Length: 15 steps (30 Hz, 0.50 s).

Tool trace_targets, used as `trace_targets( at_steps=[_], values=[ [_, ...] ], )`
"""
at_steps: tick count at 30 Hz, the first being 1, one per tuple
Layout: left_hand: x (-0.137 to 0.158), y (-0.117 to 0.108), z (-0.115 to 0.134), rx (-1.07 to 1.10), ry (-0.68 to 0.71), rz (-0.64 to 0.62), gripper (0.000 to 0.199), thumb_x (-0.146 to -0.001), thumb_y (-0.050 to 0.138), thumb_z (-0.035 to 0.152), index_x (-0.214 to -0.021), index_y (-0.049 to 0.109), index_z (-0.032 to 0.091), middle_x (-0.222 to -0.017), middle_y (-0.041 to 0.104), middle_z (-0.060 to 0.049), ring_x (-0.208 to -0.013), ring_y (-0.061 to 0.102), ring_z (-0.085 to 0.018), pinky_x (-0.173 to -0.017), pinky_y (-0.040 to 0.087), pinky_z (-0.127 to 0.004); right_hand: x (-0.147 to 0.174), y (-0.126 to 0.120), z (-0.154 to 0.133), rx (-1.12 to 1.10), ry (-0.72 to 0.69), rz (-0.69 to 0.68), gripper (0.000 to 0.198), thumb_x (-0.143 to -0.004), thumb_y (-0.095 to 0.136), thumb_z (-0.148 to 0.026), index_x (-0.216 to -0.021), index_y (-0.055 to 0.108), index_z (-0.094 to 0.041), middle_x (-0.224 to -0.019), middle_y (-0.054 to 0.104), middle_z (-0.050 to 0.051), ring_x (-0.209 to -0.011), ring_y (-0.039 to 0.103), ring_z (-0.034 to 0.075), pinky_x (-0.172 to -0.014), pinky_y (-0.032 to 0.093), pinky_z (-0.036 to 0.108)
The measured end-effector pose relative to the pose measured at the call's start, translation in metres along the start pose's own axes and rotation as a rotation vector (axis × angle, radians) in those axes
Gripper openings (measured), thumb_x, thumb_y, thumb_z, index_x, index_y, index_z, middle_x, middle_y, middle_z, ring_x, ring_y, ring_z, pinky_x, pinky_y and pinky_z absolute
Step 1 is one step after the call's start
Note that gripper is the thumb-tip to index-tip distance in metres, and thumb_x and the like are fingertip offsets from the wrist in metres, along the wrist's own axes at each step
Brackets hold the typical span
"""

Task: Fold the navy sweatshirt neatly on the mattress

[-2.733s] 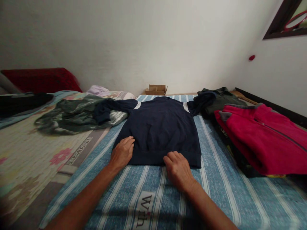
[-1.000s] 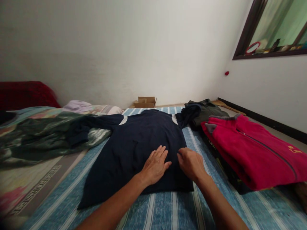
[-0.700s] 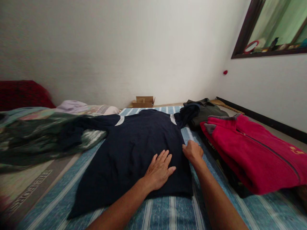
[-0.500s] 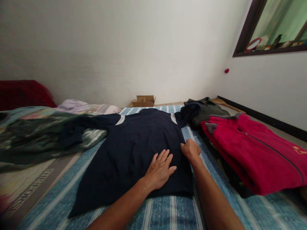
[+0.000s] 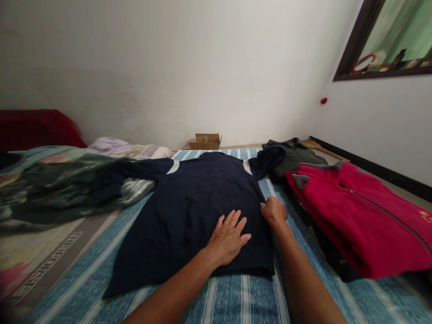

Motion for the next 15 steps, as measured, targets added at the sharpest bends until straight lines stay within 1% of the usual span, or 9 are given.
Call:
trace_targets(
  at_steps=[3,6,8,10,13,15],
  values=[
    [0.000,0.000,0.000,0.002,0.000,0.002,0.062,-0.090,0.021,0.055,-0.139,0.032,0.019,-0.150,0.021,-0.011,-0.139,0.010,-0.026,-0.109,0.015,-0.051,-0.013,-0.002,-0.006,-0.025,0.003,-0.005,0.042,-0.082,0.045,-0.052,-0.084,0.070,-0.018,-0.097,0.067,0.016,-0.093,0.063,0.030,-0.068,0.048,0.034],
    [0.001,0.001,0.001,0.005,0.000,0.009,0.062,-0.090,0.021,0.055,-0.139,0.033,0.019,-0.150,0.022,-0.012,-0.139,0.011,-0.026,-0.109,0.015,-0.051,-0.032,-0.005,-0.016,-0.053,0.022,0.001,0.048,-0.083,0.042,-0.055,-0.087,0.070,-0.016,-0.101,0.066,0.017,-0.095,0.062,0.029,-0.071,0.048,0.035],
    [0.002,0.001,0.001,0.003,0.003,0.025,0.062,-0.090,0.021,0.055,-0.138,0.033,0.019,-0.150,0.023,-0.012,-0.139,0.013,-0.026,-0.109,0.015,-0.051,-0.045,-0.004,-0.023,-0.067,0.037,0.006,0.047,-0.083,0.043,-0.053,-0.093,0.069,-0.015,-0.105,0.065,0.018,-0.097,0.062,0.029,-0.072,0.048,0.034],
    [0.002,0.001,0.001,0.005,0.003,0.028,0.061,-0.090,0.021,0.056,-0.138,0.034,0.021,-0.150,0.023,-0.010,-0.138,0.013,-0.026,-0.109,0.016,-0.051,-0.055,-0.002,-0.029,-0.072,0.044,0.009,0.042,-0.083,0.047,-0.047,-0.098,0.069,-0.015,-0.107,0.064,0.018,-0.099,0.062,0.029,-0.073,0.048,0.033],
    [0.003,0.002,0.002,0.015,-0.002,0.019,0.061,-0.090,0.021,0.056,-0.139,0.033,0.022,-0.150,0.023,-0.010,-0.138,0.013,-0.026,-0.109,0.016,-0.051,-0.062,0.003,-0.031,-0.055,0.052,0.019,0.034,-0.082,0.049,-0.037,-0.101,0.068,-0.016,-0.109,0.064,0.017,-0.102,0.060,0.029,-0.075,0.048,0.032],
    [0.003,0.001,0.002,0.020,-0.003,0.015,0.062,-0.090,0.021,0.056,-0.139,0.032,0.021,-0.150,0.022,-0.010,-0.139,0.013,-0.026,-0.109,0.015,-0.051,-0.063,0.005,-0.030,-0.033,0.062,0.031,0.033,-0.084,0.048,-0.035,-0.102,0.068,-0.016,-0.110,0.063,0.018,-0.103,0.059,0.030,-0.077,0.047,0.033]
  ],
)
Point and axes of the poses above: each hand's wrist, its own x-axis away from the middle knuckle, its own y-axis out of the palm, z = x × y, the point moved 3 cm from there along -x, towards the middle knuckle
